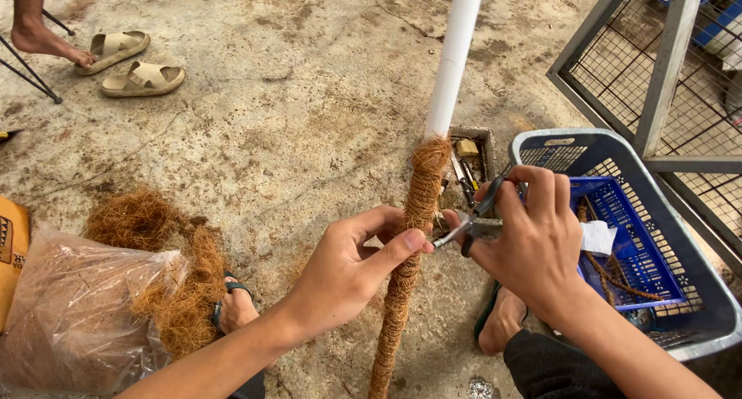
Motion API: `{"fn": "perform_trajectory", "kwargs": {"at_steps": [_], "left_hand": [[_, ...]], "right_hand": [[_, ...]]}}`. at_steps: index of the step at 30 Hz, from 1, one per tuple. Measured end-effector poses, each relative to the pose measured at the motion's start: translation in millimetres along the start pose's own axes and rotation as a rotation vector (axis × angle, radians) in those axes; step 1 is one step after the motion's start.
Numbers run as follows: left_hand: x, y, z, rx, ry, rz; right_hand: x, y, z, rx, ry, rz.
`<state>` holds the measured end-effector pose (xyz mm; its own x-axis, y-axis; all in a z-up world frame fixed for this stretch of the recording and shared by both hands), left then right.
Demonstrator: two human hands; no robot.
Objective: The person uses shears to trim excess coconut fiber from a long white PVC pipe wrapped in fiber. They repeatedly cut and remove loose strands along the length of the pipe, holding the pipe with one hand and cutting with the other.
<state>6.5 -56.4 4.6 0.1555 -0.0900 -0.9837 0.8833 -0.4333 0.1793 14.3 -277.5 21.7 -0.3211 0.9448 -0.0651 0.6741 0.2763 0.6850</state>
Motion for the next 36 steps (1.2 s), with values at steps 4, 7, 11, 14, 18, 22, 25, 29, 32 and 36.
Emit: {"fn": "perform_trajectory", "kwargs": {"at_steps": [4, 7, 11, 14, 18, 22, 25, 29, 32, 36], "left_hand": [[-2.1, 0.2, 1.9, 0.024, -0.023, -0.021], [-3.1, -0.2, 3.8, 0.034, 0.011, -0.072], [-1.9, 0.2, 3.4, 0.042, -0.043, -0.091], [0.1, 2.5, 2.1, 0.022, -0.053, -0.066], [0.5, 2.0, 1.4, 0.02, -0.045, -0.117], [0.0, -0.2, -1.0, -0.004, 0.014, -0.089], [-3.4, 1.2, -3.7, -0.034, 0.038, -0.06], [-4.7, 2.4, -2.9, -0.049, 0.004, -0.077], [-0.3, 2.9, -1.9, -0.057, 0.027, -0.116], [13.4, 4.5, -0.1, -0.1, 0.12, -0.205]], "right_hand": [[-6.9, -2.1, 4.0, 0.038, -0.077, -0.01], [-9.3, -1.4, 6.9, -0.012, -0.106, -0.068], [-12.1, -5.5, 7.1, -0.065, -0.125, -0.136], [-15.2, -7.6, 8.2, -0.084, -0.168, -0.199], [-18.8, -8.6, 11.1, -0.053, -0.205, -0.22], [-17.6, -9.8, 15.0, 0.043, -0.13, -0.136], [-13.2, -6.0, 13.5, 0.03, -0.141, -0.125], [-10.3, -2.6, 10.4, 0.031, -0.142, -0.186], [-13.6, -4.3, 8.6, 0.037, -0.079, -0.174], [-19.0, -8.6, 14.8, 0.027, 0.021, -0.166]]}}
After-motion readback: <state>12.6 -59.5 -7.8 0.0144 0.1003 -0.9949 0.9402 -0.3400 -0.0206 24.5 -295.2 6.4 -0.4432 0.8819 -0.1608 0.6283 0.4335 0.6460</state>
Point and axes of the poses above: each hand's wrist, its own y-axis towards the middle knuckle, its own z-axis out of the palm, x = y × z, the point moved 1 cm from there along y, towards the middle knuckle, and after that the axes turned 2 degrees about z, right-handed, at the moved point
